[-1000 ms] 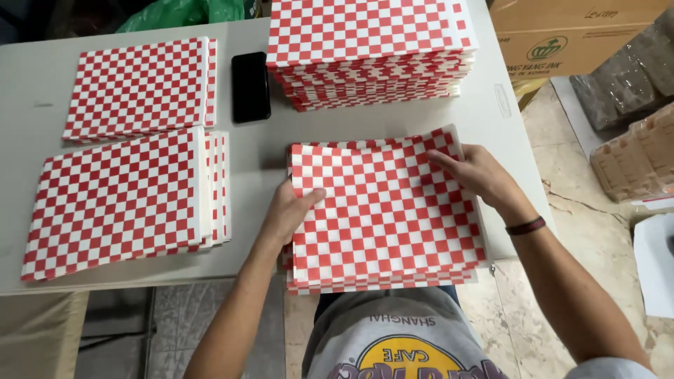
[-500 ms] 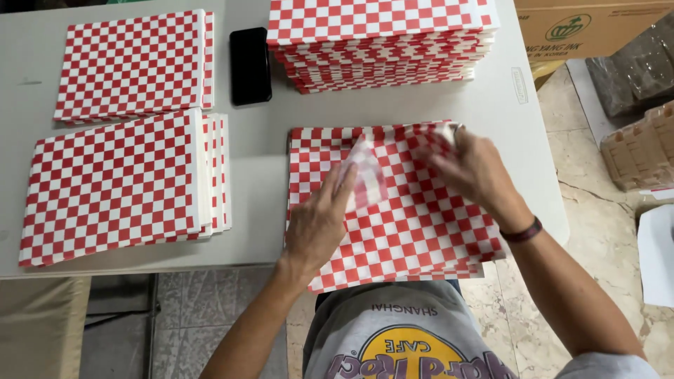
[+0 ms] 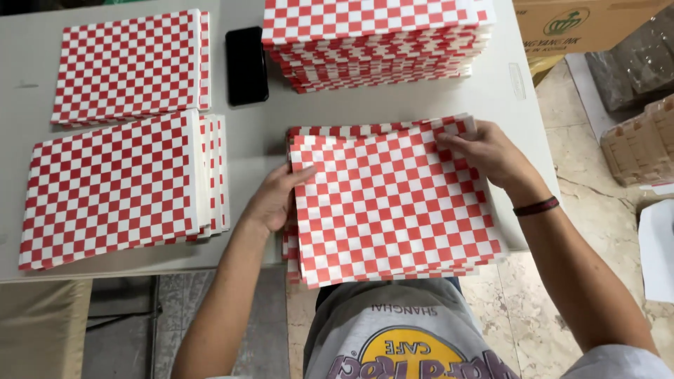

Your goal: Counting and stacking checkered paper sheets into uniform piles on a work table

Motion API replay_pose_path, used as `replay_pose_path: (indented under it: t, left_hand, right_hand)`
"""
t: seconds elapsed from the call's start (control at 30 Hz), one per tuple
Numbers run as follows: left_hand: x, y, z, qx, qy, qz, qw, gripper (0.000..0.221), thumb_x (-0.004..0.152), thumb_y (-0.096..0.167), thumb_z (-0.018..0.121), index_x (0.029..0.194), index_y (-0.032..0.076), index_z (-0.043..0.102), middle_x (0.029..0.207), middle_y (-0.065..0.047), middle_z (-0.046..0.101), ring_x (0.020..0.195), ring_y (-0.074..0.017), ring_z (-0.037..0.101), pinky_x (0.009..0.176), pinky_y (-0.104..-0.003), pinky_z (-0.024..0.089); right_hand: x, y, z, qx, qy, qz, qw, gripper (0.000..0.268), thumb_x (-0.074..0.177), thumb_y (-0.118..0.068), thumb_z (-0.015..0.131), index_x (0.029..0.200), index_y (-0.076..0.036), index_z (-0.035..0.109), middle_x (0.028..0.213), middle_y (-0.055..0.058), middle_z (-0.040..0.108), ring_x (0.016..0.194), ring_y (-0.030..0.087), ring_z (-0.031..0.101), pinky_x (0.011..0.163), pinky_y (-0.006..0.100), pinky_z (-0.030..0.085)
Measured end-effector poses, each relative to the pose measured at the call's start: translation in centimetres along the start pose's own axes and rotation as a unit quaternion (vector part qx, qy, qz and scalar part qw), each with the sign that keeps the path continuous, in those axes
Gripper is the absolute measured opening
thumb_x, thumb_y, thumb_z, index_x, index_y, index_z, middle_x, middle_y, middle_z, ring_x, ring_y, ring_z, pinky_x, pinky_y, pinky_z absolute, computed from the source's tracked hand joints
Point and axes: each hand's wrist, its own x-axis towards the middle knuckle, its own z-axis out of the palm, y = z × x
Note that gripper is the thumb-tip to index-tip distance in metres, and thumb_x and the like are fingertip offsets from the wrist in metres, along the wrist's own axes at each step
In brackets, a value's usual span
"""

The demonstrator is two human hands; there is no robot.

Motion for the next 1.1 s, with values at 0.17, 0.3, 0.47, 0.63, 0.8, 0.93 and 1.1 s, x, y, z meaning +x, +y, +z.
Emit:
replay_pose_path:
  t: [0.17,0.3,0.47,0.63,0.8,0.93,1.1]
  left_hand:
    - [1.5,0.5,0.4,0.074,0.013,0.016,0.997,0.044,0.083,0.032,0.083,0.113,0.002,0.072,0.094,-0.019,0.076,0.084,-0.029,0.078,0.066,-0.052,0.064]
    - [2.6,0.9,0.7,0.181,0.03,0.073,0.98,0.04,0.085,0.031,0.082,0.106,-0.001,0.071,0.085,-0.019,0.075,0.077,-0.0287,0.077,0.061,-0.048,0.063]
    - [1.5,1.7,1.1,0.183,0.019,0.073,0.98,0.038,0.085,0.028,0.081,0.106,-0.001,0.07,0.087,-0.02,0.075,0.079,-0.0303,0.077,0.064,-0.047,0.064]
    - [5.1,0.0,-0.8,0.169,-0.006,0.089,0.982,0.033,0.087,0.027,0.08,0.106,0.001,0.071,0.086,-0.017,0.075,0.079,-0.0271,0.076,0.064,-0.049,0.063]
    - [1.5,2.7,1.4,0.175,-0.008,0.027,0.984,0.038,0.087,0.028,0.078,0.109,-0.001,0.067,0.091,-0.02,0.075,0.081,-0.0313,0.076,0.065,-0.05,0.063]
    - [1.3,3.0,1.3,0.173,-0.005,0.008,0.985,0.04,0.086,0.022,0.076,0.114,-0.004,0.066,0.095,-0.026,0.074,0.085,-0.0377,0.075,0.071,-0.055,0.062]
    - [1.9,2.0,0.7,0.144,-0.01,0.027,0.989,0.039,0.085,0.024,0.077,0.112,-0.001,0.066,0.094,-0.021,0.075,0.086,-0.032,0.076,0.071,-0.052,0.062]
  right_hand:
    - [3.9,5.4,0.0,-0.024,0.016,0.101,0.994,0.072,0.092,-0.066,0.071,0.114,0.003,0.071,0.094,0.026,0.07,0.091,0.041,0.071,0.079,0.056,0.054]
    - [4.1,5.8,-0.5,0.031,0.026,0.091,0.995,0.044,0.094,-0.042,0.076,0.099,0.001,0.071,0.08,0.02,0.066,0.073,0.035,0.069,0.076,0.052,0.056]
    - [3.7,4.7,-0.7,0.07,0.007,0.107,0.992,0.035,0.087,-0.031,0.075,0.102,0.001,0.07,0.085,0.021,0.068,0.078,0.037,0.07,0.077,0.056,0.055]
    - [4.6,6.6,-1.6,-0.025,-0.003,0.122,0.992,0.078,0.096,-0.071,0.052,0.108,0.004,0.072,0.102,0.03,0.067,0.104,0.042,0.066,0.09,0.056,0.048]
    - [2.8,2.5,-0.7,0.156,0.001,0.116,0.981,0.05,0.085,-0.046,0.077,0.098,0.002,0.069,0.082,0.017,0.07,0.076,0.032,0.073,0.071,0.049,0.06]
    - [2.8,1.5,-0.7,0.158,-0.007,0.129,0.979,0.06,0.088,-0.052,0.073,0.108,0.005,0.069,0.088,0.021,0.072,0.082,0.034,0.074,0.075,0.053,0.06]
    - [2.6,1.3,-0.1,0.065,0.015,0.097,0.993,0.058,0.088,-0.054,0.076,0.1,0.003,0.071,0.084,0.018,0.069,0.081,0.032,0.07,0.074,0.049,0.058]
